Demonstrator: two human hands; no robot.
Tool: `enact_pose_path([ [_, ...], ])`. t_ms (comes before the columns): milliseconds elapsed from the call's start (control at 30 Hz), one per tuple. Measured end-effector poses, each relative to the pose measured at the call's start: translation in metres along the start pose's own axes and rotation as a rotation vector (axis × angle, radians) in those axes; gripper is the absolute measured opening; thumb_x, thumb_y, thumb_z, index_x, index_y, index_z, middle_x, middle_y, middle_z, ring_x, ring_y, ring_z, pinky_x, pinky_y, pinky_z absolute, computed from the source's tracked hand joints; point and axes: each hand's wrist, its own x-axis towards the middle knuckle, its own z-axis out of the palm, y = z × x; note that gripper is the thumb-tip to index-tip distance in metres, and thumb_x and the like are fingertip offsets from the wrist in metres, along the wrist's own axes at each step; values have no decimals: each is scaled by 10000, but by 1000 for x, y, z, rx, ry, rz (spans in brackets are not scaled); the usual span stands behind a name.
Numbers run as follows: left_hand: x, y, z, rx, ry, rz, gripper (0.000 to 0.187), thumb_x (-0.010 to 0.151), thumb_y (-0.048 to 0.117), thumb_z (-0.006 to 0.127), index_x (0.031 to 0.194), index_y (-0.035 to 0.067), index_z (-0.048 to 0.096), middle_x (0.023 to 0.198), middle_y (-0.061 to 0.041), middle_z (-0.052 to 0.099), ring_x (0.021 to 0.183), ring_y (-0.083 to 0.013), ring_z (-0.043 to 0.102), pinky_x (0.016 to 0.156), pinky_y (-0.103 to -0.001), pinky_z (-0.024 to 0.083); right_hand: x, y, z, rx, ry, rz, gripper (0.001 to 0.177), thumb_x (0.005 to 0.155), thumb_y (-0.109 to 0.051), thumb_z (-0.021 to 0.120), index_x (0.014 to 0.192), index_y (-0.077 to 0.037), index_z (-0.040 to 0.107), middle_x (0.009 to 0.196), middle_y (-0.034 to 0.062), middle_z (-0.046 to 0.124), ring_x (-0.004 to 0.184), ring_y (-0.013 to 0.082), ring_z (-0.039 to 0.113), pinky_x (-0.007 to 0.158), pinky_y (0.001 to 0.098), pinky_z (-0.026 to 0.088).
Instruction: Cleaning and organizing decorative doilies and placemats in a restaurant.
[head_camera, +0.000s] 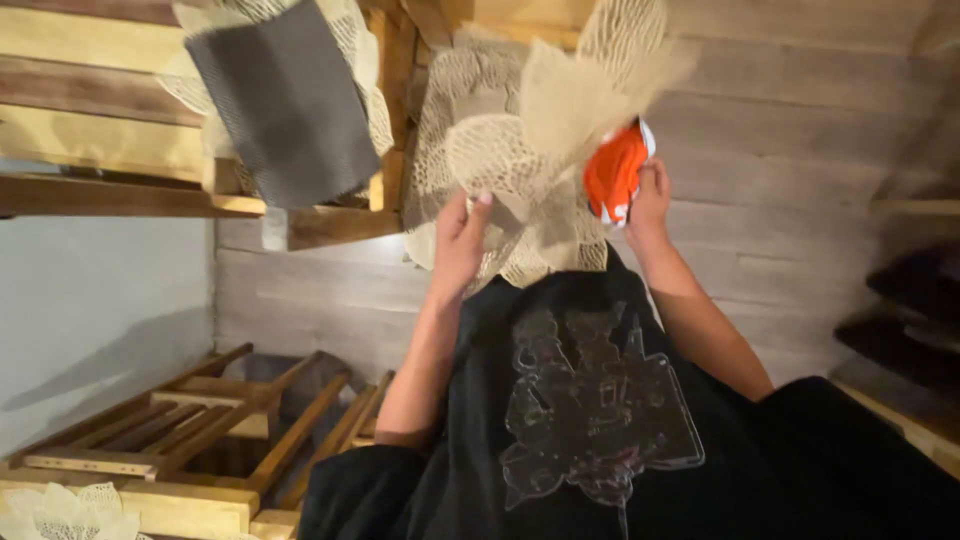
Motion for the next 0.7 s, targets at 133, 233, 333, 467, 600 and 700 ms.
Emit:
enact_pose_path([
  [133,7,-37,-1,-324,80,-178,258,1085,238,572,1174,7,643,971,-15,680,864,-136,606,773,-303,503,4,-20,17,51,12,-41,54,1031,-83,512,1031,-105,561,943,-3,587,894,105,559,812,276,497],
  [233,8,-85,-8,-336,303,-300,251,1064,235,561,1143,18,657,947,-9,680,840,-123,616,746,-300,517,9,-24,23,-207,67,-66,84,1034,-76,503,1053,-84,585,897,-17,548,826,89,500,748,260,449],
  [333,-3,-184,-29,-274,405,-252,244,1030,175,525,1165,26,663,989,-10,684,875,-98,605,767,-288,512,3,-25,27,-462,-22,-229,68,1055,-39,497,1043,-41,563,922,-15,568,876,85,522,805,251,466],
  [467,-28,-325,-72,-16,439,-345,199,1043,139,541,1100,-37,616,925,-105,624,801,-184,564,696,-369,480,-31,-64,74,-565,-122,-456,47,1006,9,548,1045,-18,549,1042,75,584,960,172,563,869,290,484],
  [600,-44,-289,-73,303,514,-386,308,982,168,590,1198,-50,563,986,-187,679,871,-268,641,778,-404,538,-46,-63,103,-934,-428,-677,171,922,-13,705,1061,-57,614,1282,157,607,1238,343,597,1079,448,487],
  [700,-50,-201,-49,480,664,-149,603,871,134,638,1403,-56,424,1233,-274,570,1116,-385,560,957,-492,455,-57,-65,136,-1169,-701,-716,441,865,-128,728,1300,-104,663,1477,225,487,1361,425,459,1110,541,385],
])
